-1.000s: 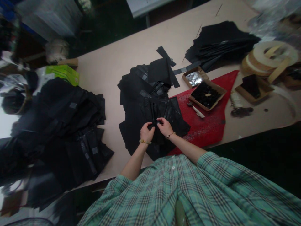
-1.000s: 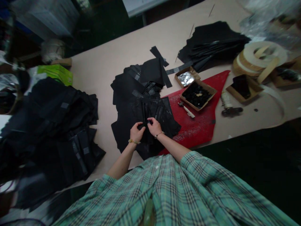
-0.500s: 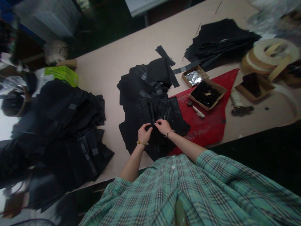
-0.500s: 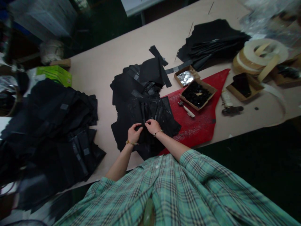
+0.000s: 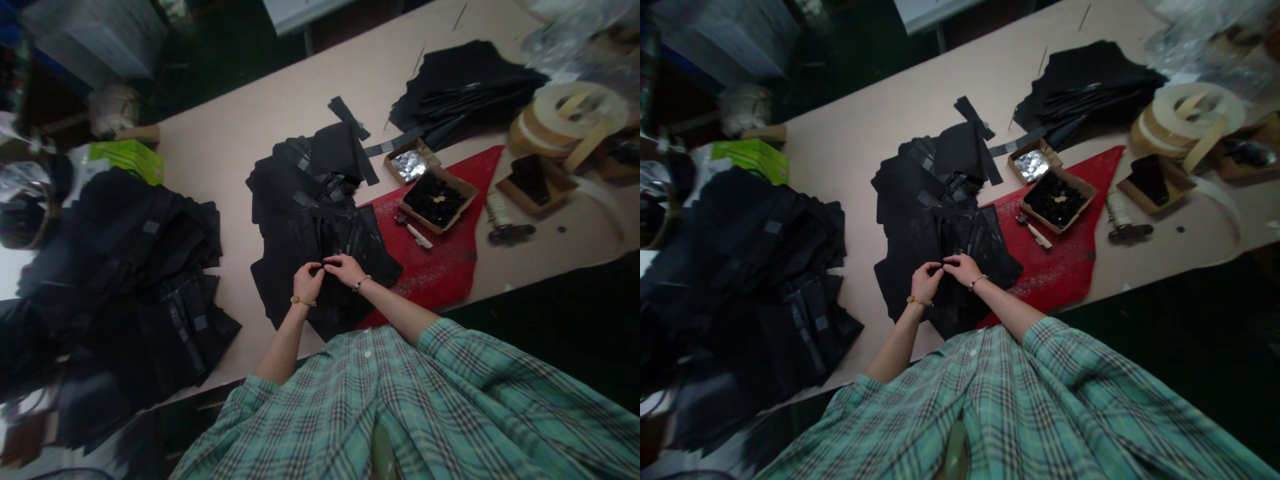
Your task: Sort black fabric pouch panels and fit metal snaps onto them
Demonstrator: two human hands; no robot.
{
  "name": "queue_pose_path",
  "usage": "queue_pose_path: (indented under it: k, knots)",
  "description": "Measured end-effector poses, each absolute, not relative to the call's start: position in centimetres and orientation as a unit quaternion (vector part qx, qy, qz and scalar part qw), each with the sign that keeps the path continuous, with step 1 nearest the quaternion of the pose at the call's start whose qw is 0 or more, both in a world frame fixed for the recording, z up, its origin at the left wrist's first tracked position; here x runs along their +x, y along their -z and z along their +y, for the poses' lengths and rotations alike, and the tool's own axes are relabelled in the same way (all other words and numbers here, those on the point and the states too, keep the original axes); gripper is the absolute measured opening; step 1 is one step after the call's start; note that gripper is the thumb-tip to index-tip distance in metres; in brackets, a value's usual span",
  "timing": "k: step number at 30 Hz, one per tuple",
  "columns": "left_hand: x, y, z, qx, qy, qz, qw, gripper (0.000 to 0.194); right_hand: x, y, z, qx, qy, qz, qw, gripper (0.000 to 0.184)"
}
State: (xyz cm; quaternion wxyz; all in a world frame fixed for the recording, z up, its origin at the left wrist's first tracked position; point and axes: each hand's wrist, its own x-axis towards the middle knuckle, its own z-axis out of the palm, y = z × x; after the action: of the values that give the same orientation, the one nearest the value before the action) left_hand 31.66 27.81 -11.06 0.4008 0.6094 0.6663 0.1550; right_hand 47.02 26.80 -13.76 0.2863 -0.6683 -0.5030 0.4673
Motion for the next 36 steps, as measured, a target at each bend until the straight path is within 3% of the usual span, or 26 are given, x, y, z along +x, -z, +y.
queue_pose_path:
  k: [6,11,13,15,19,26,30,36]
  knots:
    - [26.1,10.6,29.5,0.578,-0.130,0.720,0.361,0.019,47.0,14.5,26.3,-0.677,-0.461,-0.471,0.327,0.047]
    - [21.2,9.7,30.0,0.565,-0.154,0.768,0.260,0.018,47.1,15.3,26.2,-0.684,-0.474,-0.418,0.365,0.055]
    - [21.9,9.1,29.5,0.607,-0.172,0.740,0.232,0.017,47.1,15.3,26.4,-0.690,-0.478,-0.405,0.363,0.056]
    - [24.0,8.8,28.8,0.665,-0.166,0.690,0.234,0.030,47.1,15.1,26.5,-0.693,-0.476,-0.409,0.355,0.054]
    - [29.9,9.3,27.5,0.727,-0.077,0.627,0.269,0.035,46.9,14.6,26.5,-0.690,-0.475,-0.432,0.333,0.046]
    - [33.8,10.6,27.6,0.691,-0.050,0.662,0.286,0.040,46.8,15.0,25.7,-0.678,-0.504,-0.365,0.392,0.081]
    - [33.0,10.6,27.8,0.672,-0.092,0.665,0.314,0.027,46.6,15.0,25.8,-0.651,-0.538,-0.346,0.408,0.071]
    - [31.0,11.3,27.6,0.634,-0.145,0.673,0.352,0.034,46.2,15.4,26.0,-0.638,-0.540,-0.328,0.440,0.053]
